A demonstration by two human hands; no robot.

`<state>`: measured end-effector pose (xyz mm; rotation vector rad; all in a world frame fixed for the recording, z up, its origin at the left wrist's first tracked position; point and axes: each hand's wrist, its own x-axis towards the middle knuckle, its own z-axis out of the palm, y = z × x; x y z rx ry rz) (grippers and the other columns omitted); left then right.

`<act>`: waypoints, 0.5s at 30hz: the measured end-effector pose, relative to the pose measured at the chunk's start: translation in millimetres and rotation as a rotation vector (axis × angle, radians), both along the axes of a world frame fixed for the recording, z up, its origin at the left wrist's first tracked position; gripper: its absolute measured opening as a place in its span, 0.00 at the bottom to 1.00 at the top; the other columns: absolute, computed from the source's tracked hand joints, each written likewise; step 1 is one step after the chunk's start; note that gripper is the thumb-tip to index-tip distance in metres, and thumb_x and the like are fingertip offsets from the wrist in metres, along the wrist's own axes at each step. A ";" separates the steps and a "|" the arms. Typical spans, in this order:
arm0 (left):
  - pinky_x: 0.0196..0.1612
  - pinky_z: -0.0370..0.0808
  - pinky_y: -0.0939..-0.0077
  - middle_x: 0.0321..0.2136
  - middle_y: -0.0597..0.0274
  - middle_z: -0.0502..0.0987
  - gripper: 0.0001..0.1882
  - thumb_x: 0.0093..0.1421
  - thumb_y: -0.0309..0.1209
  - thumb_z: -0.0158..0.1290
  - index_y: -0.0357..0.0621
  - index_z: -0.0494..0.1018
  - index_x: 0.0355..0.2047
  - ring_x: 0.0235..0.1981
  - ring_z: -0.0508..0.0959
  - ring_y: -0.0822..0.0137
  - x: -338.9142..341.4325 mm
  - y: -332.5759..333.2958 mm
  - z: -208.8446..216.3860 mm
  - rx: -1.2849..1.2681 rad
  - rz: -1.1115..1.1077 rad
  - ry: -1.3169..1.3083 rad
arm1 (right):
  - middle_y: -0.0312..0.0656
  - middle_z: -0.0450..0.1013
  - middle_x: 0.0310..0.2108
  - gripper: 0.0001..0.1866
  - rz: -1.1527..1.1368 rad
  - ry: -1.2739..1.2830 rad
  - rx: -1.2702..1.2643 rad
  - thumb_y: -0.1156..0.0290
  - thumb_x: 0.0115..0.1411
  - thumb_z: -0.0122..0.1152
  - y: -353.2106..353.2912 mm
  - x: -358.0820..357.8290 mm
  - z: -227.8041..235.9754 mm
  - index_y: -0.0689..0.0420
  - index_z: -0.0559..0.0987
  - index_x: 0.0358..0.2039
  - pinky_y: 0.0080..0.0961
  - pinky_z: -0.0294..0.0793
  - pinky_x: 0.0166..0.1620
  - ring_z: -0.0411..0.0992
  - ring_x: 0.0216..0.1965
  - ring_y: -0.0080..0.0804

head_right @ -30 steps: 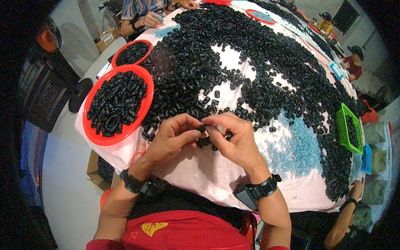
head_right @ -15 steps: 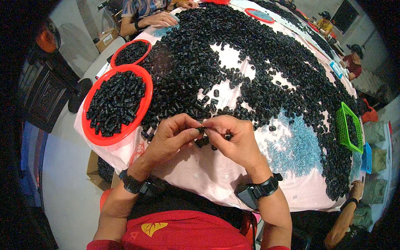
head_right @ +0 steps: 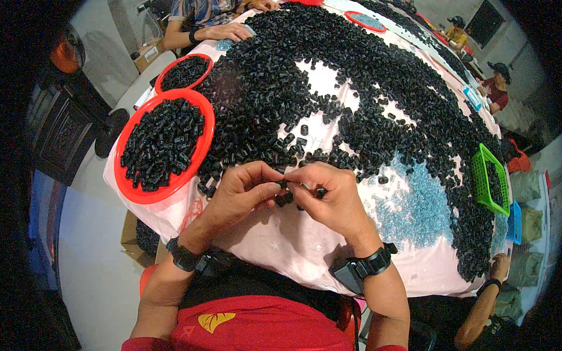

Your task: Sorting and inspecting small black shoe components at a production table.

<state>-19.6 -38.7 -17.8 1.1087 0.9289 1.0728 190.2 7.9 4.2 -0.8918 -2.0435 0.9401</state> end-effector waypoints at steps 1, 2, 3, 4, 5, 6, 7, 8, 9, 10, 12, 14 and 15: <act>0.29 0.73 0.88 0.30 0.72 0.80 0.07 0.67 0.27 0.56 0.41 0.78 0.44 0.26 0.75 0.84 1.1 0.6 -2.2 0.043 0.009 0.024 | 0.37 0.77 0.26 0.10 0.017 -0.040 0.079 0.79 0.56 0.66 1.7 0.8 0.4 0.58 0.84 0.40 0.21 0.72 0.29 0.74 0.26 0.22; 0.29 0.73 0.88 0.30 0.72 0.80 0.07 0.67 0.27 0.56 0.41 0.78 0.44 0.26 0.75 0.84 1.1 0.4 -2.1 0.042 0.008 0.024 | 0.39 0.76 0.25 0.11 0.035 -0.079 0.158 0.80 0.54 0.67 2.6 1.3 0.5 0.57 0.84 0.39 0.23 0.73 0.29 0.74 0.25 0.25; 0.28 0.72 0.88 0.29 0.72 0.79 0.06 0.67 0.26 0.56 0.41 0.78 0.43 0.26 0.75 0.84 0.7 0.0 -1.6 0.038 0.011 0.047 | 0.39 0.76 0.25 0.11 0.034 -0.080 0.157 0.80 0.54 0.67 2.0 0.6 1.4 0.57 0.84 0.39 0.23 0.73 0.29 0.74 0.25 0.25; 0.28 0.72 0.88 0.28 0.73 0.79 0.06 0.67 0.26 0.56 0.41 0.78 0.42 0.26 0.74 0.84 0.6 -0.4 -1.6 0.034 0.014 0.070 | 0.39 0.75 0.24 0.10 0.037 -0.070 0.172 0.80 0.54 0.67 0.8 -1.1 2.7 0.57 0.84 0.38 0.24 0.73 0.29 0.74 0.25 0.27; 0.28 0.72 0.88 0.28 0.73 0.79 0.06 0.67 0.26 0.56 0.41 0.78 0.42 0.26 0.74 0.84 0.9 -0.7 -1.9 0.033 0.014 0.070 | 0.40 0.73 0.23 0.10 0.041 -0.061 0.187 0.80 0.53 0.67 0.0 -2.1 3.0 0.57 0.84 0.37 0.26 0.73 0.28 0.74 0.24 0.30; 0.27 0.72 0.88 0.28 0.73 0.79 0.05 0.66 0.25 0.56 0.41 0.78 0.42 0.25 0.74 0.84 1.2 -1.0 -2.3 0.037 0.020 0.094 | 0.40 0.73 0.23 0.10 0.040 -0.061 0.186 0.80 0.53 0.67 0.1 -2.2 2.0 0.57 0.84 0.37 0.26 0.73 0.28 0.74 0.24 0.30; 0.27 0.71 0.87 0.28 0.73 0.78 0.05 0.66 0.25 0.56 0.41 0.78 0.42 0.25 0.74 0.84 1.7 -1.3 -2.2 0.041 0.026 0.117 | 0.40 0.73 0.23 0.09 0.042 -0.074 0.209 0.79 0.54 0.68 0.5 -2.1 1.6 0.57 0.84 0.37 0.27 0.72 0.28 0.74 0.24 0.31; 0.27 0.71 0.87 0.28 0.73 0.78 0.05 0.66 0.25 0.56 0.41 0.78 0.42 0.25 0.74 0.84 2.1 -1.8 -2.2 0.040 0.025 0.118 | 0.41 0.73 0.23 0.08 0.044 -0.087 0.232 0.79 0.54 0.68 0.5 -1.9 1.3 0.57 0.84 0.36 0.28 0.72 0.28 0.74 0.24 0.32; 0.26 0.71 0.87 0.27 0.73 0.78 0.05 0.66 0.25 0.56 0.41 0.78 0.41 0.25 0.73 0.84 2.6 -2.4 -2.3 0.035 0.029 0.126 | 0.41 0.73 0.23 0.08 0.043 -0.087 0.231 0.79 0.54 0.68 0.1 -1.9 1.7 0.57 0.84 0.36 0.28 0.72 0.28 0.74 0.24 0.32; 0.26 0.71 0.87 0.27 0.73 0.77 0.05 0.66 0.25 0.56 0.41 0.78 0.41 0.25 0.73 0.84 2.8 -2.7 -2.7 0.029 0.032 0.135 | 0.41 0.73 0.23 0.08 0.045 -0.096 0.231 0.79 0.54 0.68 -0.6 -2.0 2.3 0.57 0.84 0.36 0.28 0.72 0.27 0.74 0.24 0.33; 0.25 0.72 0.84 0.25 0.70 0.78 0.05 0.65 0.25 0.57 0.38 0.78 0.40 0.24 0.74 0.82 3.2 -2.1 -5.5 0.056 0.043 0.147 | 0.41 0.73 0.23 0.07 0.045 -0.104 0.230 0.79 0.55 0.68 -1.7 -2.0 2.9 0.57 0.84 0.36 0.29 0.72 0.27 0.74 0.24 0.34; 0.25 0.73 0.82 0.24 0.68 0.79 0.05 0.64 0.25 0.58 0.36 0.77 0.38 0.23 0.76 0.80 4.2 -1.7 -6.8 0.084 0.052 0.157 | 0.41 0.73 0.23 0.07 0.037 -0.125 0.258 0.79 0.55 0.68 -3.2 -1.4 3.2 0.58 0.84 0.35 0.29 0.72 0.27 0.74 0.23 0.34; 0.25 0.72 0.82 0.23 0.68 0.79 0.05 0.64 0.25 0.58 0.35 0.77 0.37 0.23 0.76 0.80 4.6 -1.2 -6.9 0.111 0.060 0.189 | 0.41 0.73 0.23 0.07 0.035 -0.125 0.257 0.79 0.55 0.68 -3.5 -1.3 3.9 0.58 0.84 0.35 0.29 0.72 0.27 0.74 0.23 0.34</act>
